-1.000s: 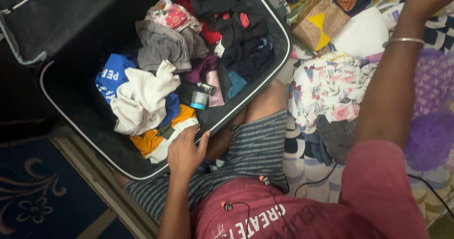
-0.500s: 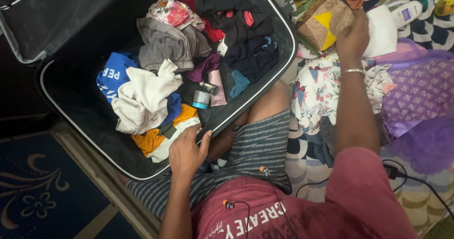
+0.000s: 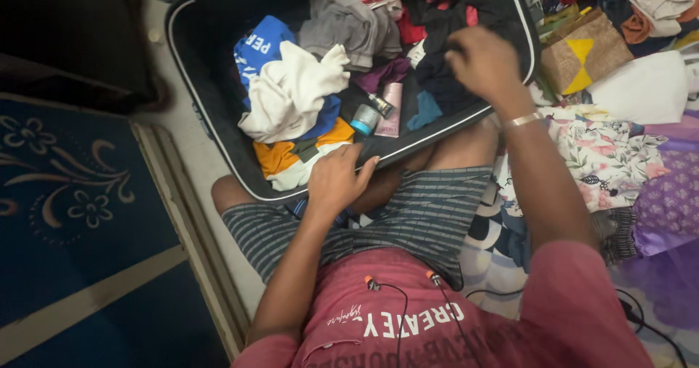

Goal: The person folds different garments by hand, including tops, a t-shirt, and underwear, and packs them into a suitcase.

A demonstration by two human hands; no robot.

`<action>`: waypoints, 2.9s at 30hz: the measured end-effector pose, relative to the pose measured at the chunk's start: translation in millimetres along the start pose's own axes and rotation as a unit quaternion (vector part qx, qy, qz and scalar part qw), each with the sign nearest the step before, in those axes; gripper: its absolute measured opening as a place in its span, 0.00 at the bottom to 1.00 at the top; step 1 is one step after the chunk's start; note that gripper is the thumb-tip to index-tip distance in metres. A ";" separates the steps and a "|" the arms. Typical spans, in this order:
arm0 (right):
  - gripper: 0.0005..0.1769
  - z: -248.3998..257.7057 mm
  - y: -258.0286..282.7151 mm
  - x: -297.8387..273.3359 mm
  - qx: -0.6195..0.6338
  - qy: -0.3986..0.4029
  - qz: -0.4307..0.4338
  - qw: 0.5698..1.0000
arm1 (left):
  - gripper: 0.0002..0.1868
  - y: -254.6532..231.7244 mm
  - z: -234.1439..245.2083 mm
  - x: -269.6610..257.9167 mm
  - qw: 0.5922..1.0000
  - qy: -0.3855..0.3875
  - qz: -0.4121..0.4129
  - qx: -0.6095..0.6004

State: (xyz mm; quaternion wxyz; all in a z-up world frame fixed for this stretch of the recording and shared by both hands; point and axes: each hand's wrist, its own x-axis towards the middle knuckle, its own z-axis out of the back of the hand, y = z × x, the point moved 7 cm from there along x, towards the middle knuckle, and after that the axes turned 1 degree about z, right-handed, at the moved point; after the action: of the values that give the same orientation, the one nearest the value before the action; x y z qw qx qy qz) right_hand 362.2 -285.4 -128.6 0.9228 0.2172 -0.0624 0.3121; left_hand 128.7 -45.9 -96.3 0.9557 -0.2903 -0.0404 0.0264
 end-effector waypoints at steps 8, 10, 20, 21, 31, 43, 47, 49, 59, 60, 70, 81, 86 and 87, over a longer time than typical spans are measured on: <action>0.34 -107.0 -26.8 25.1 -0.169 0.250 0.006 0.953 | 0.21 -1.9 2.8 -5.3 0.999 -0.038 -0.022 0.001; 0.26 -114.5 -35.2 21.6 -0.199 0.277 -0.005 0.940 | 0.21 -1.1 2.8 -5.2 0.999 -0.043 -0.025 0.000; 0.10 46.4 -15.9 -10.7 0.516 -0.158 -0.161 0.826 | 0.21 0.4 -0.1 -5.7 0.998 -0.032 -0.051 0.010; 0.10 55.5 -6.9 -11.5 0.514 -0.160 -0.163 0.827 | 0.22 -1.2 0.9 -5.8 0.998 -0.036 -0.057 0.006; 0.15 26.5 8.6 -37.2 0.394 -0.214 -0.017 0.894 | 0.20 3.7 4.8 -14.4 0.998 -0.041 -0.013 -0.039; 0.13 43.7 140.9 -79.4 0.830 -0.049 0.017 0.555 | 0.30 60.1 -33.2 0.2 0.842 -0.057 0.114 -0.524; 0.18 31.1 144.2 -103.3 0.803 -0.001 0.074 0.591 | 0.26 35.6 -44.8 -15.0 0.819 0.008 -0.035 -0.572; 0.21 23.8 138.8 -114.3 0.798 -0.001 0.063 0.599 | 0.25 28.8 -42.9 -24.3 0.796 0.018 -0.056 -0.602; 0.24 -34.7 135.4 -149.0 0.563 0.193 -0.060 0.801 | 0.19 -40.5 33.4 -62.7 0.945 -0.041 -0.244 -0.216; 0.24 -37.9 132.9 -151.4 0.563 0.193 -0.061 0.801 | 0.16 -45.4 34.0 -64.8 0.937 -0.014 -0.252 -0.241; 0.29 54.6 177.8 -126.6 0.798 -0.108 0.000 0.593 | 0.17 -27.2 23.7 -71.2 0.867 0.185 -0.015 -0.463; 0.32 75.9 148.9 -138.4 0.644 -0.317 0.045 0.694 | 0.14 -43.4 19.5 -73.0 0.951 -0.001 -0.150 -0.269; 0.30 115.6 150.1 -132.0 0.730 -0.286 0.072 0.616 | 0.09 24.5 21.8 -57.4 0.756 -0.097 -0.064 -0.645; 0.31 124.3 153.6 -129.0 0.724 -0.269 0.089 0.628 | 0.09 32.6 28.2 -57.4 0.756 -0.099 -0.065 -0.644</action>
State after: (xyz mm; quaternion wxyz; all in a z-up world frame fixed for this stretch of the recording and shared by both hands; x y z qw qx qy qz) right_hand 169.2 -301.7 6.2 0.3781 0.8835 -0.0809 0.2646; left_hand 68.0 -7.5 -94.6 0.5332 -0.8297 -0.1605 -0.0390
